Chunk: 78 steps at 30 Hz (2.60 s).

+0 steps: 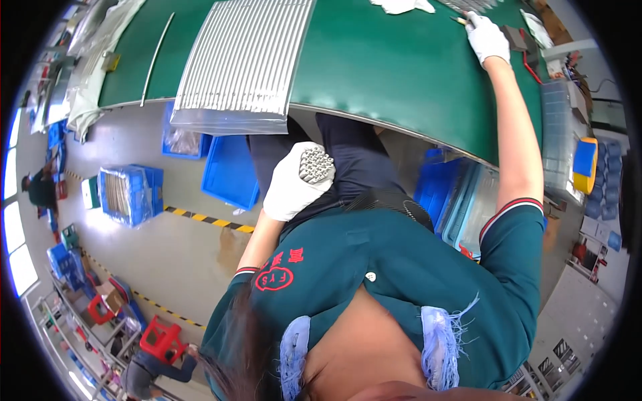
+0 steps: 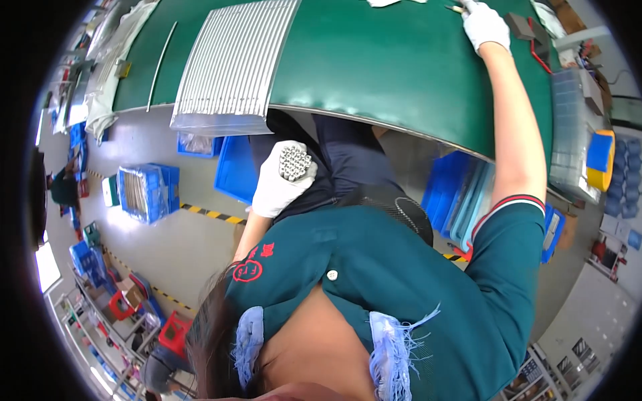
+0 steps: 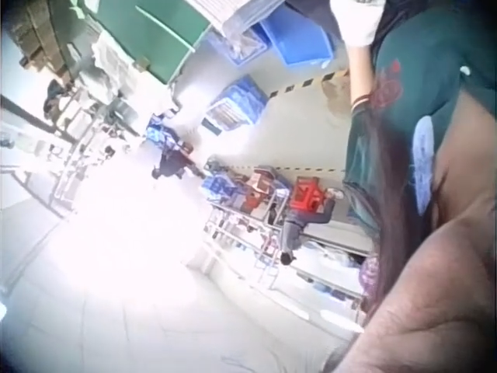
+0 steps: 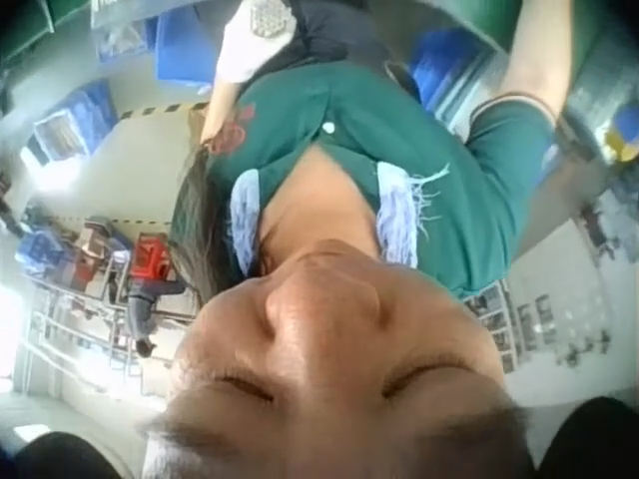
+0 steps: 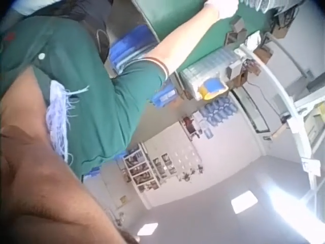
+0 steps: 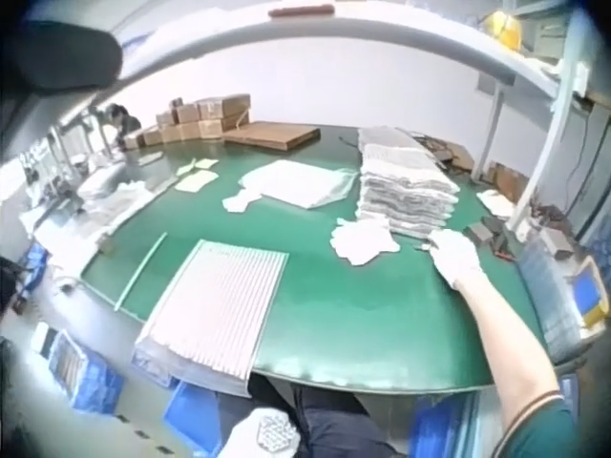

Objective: Sorting, cleaning, and packing bundles of thin metal pins into plastic bags at a manufacturing workbench.

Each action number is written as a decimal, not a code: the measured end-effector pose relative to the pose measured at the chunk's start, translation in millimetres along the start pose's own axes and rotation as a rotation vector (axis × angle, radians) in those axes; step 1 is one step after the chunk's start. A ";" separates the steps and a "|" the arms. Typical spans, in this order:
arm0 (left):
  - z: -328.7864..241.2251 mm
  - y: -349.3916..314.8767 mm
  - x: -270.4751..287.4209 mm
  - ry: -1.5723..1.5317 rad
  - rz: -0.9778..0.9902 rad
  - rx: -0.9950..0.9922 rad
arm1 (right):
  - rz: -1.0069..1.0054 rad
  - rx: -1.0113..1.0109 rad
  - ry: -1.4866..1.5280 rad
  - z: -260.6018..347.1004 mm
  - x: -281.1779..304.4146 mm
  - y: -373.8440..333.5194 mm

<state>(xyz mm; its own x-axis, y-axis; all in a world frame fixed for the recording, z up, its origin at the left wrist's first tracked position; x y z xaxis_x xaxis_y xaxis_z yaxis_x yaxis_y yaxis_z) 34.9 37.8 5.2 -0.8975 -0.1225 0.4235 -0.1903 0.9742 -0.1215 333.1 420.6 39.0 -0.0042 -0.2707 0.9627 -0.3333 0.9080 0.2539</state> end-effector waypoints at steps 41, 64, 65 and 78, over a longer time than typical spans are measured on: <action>-8.2 0.7 -19.5 0.296 -0.010 -0.281 | 0.836 0.483 0.810 199.4 141.1 -222.8; -7.6 0.6 -20.1 0.347 0.040 -0.260 | 0.728 0.513 0.645 206.0 156.1 -230.7; -7.9 0.9 -19.8 0.353 0.040 -0.256 | 0.729 0.512 0.646 206.3 156.5 -230.6; -11.0 3.0 -18.3 0.373 0.082 -0.238 | 0.613 0.583 0.605 204.1 161.2 -231.8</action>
<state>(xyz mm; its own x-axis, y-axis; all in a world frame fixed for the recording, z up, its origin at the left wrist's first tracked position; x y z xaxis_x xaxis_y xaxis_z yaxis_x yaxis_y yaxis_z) 55.1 45.0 6.9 -0.6928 -0.0091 0.7211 0.0114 0.9997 0.0235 217.2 101.2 116.2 0.0931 0.5369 0.8385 -0.8383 0.4966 -0.2249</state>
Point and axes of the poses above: each hand's wrist, its own y-axis towards the middle knuckle, its own x-axis out of the back of the hand, z = x × y, the point moved 2 cm from there along y, towards the middle knuckle, and after that the axes turned 12 degrees about y, right-handed, at the moved point
